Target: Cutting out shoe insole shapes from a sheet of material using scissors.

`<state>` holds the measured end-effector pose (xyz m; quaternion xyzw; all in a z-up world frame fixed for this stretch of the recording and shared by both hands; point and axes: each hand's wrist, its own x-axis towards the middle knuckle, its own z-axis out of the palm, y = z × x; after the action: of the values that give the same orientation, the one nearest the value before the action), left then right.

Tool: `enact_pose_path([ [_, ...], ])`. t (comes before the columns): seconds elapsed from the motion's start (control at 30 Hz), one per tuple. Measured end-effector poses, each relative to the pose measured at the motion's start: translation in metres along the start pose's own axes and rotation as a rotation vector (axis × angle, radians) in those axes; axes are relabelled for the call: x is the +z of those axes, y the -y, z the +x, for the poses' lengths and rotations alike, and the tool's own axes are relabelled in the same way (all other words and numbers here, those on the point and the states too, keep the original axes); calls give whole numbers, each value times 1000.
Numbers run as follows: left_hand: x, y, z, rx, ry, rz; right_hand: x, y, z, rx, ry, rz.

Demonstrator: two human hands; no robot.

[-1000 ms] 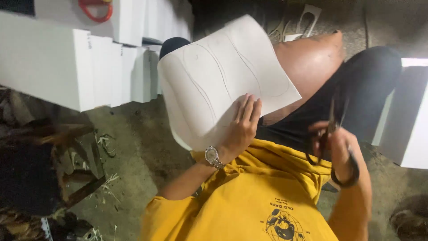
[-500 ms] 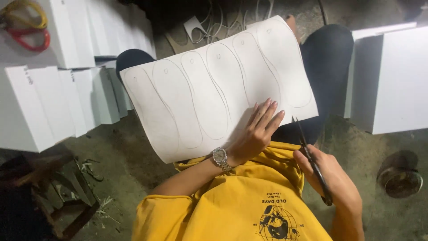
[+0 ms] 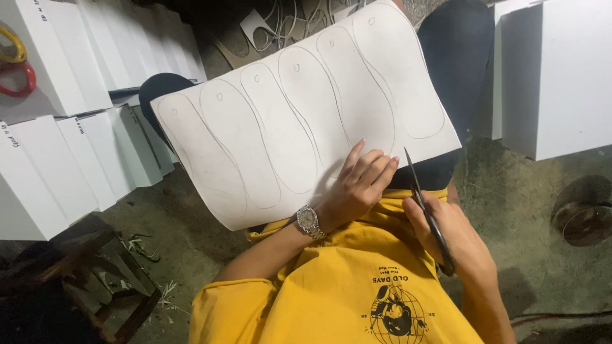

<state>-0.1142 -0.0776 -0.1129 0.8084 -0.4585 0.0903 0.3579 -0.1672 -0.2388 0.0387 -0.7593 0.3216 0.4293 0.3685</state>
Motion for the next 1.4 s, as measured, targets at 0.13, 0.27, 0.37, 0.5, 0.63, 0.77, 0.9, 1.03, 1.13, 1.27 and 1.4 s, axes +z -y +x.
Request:
enact_pose_path([
  [0.13, 4, 1, -2, 22, -10, -16, 7, 8, 6, -1, -40, -48],
  [0.27, 1, 0, 5, 8, -32, -16, 19, 8, 7, 66, -138, -38],
  [0.37, 4, 1, 4, 10, -37, -2, 27, 1, 11, 95, -178, -59],
  [0.5, 11, 1, -1, 31, -71, -31, 26, 5, 6, 116, -192, -12],
  [0.63, 7, -3, 8, 60, -143, -47, 24, -6, 3, 71, -130, 37],
  [0.77, -1, -5, 13, 115, -135, -46, 16, -3, -1, 59, -74, 115],
  [0.9, 1, -5, 15, 114, -145, -24, 23, -15, 3, 48, -67, 155],
  [1.03, -11, -3, 25, 108, -177, -29, 25, -15, 2, 15, -80, 129],
  [1.13, -25, -4, 33, 179, -47, 35, 26, -16, 6, 58, -49, -29],
  [1.27, -5, -5, 22, 143, -160, -32, 40, -40, 15, -25, -149, 139],
  [1.4, -9, -5, 25, 158, -147, -34, 41, -38, 11, 8, -169, 166],
])
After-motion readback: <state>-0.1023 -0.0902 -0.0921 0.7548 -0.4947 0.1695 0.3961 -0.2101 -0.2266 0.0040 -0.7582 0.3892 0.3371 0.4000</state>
